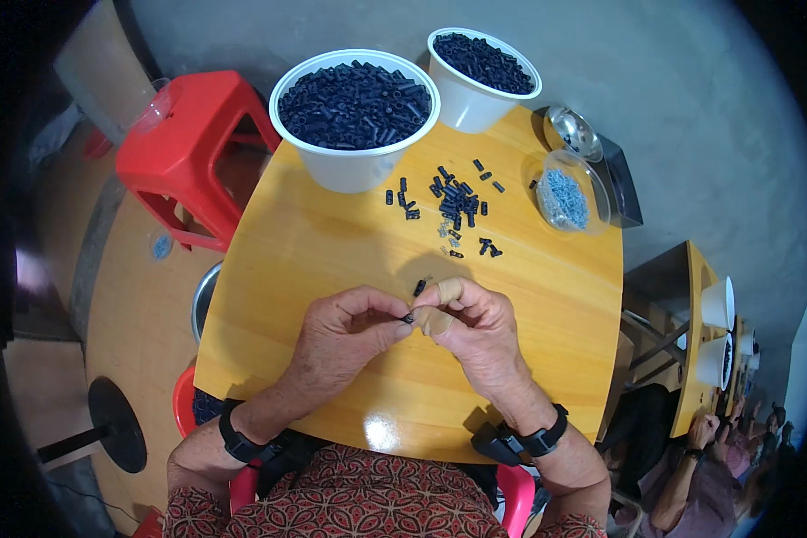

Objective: Assembling or sorting small black plastic components into white bowls at a wooden table.

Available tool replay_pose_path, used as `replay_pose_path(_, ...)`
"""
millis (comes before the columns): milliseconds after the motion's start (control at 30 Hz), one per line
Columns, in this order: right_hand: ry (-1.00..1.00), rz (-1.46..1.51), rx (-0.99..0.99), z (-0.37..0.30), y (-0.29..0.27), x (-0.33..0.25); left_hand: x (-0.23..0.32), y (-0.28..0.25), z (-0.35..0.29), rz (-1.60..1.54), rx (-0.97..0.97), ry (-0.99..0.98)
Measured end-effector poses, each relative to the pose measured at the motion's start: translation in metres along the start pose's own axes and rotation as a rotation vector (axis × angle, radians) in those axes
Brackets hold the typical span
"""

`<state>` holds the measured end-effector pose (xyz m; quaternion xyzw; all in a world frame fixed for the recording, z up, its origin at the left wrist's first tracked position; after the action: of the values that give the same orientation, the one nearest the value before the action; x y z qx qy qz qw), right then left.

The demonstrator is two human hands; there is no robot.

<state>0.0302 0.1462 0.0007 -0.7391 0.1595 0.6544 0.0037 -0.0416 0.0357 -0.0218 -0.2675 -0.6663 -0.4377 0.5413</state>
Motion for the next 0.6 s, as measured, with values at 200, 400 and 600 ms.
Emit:
replay_pose_path(200,-0.121,-0.196,0.036,-0.004,0.003,-0.009,-0.003,0.0,-0.002,0.016,-0.008,-0.072)
replay_pose_path(400,-0.455,-0.777,-0.027,-0.018,0.017,-0.039,0.0,0.001,0.001,-0.086,-0.053,-0.066)
replay_pose_path(600,-0.487,-0.939,0.004,-0.016,0.028,-0.059,-0.004,-0.001,0.004,-0.205,-0.094,-0.086)
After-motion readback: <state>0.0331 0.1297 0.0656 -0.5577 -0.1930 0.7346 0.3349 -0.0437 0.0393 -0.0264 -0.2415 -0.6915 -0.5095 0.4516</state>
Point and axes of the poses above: each hand's wrist, its own z-axis towards the middle knuckle, its own y-axis out of the palm, x = y × z, the point moved 9 cm from there along z, towards the middle knuckle, and after that the axes turned 10 degrees about -x, right-handed, at the moved point
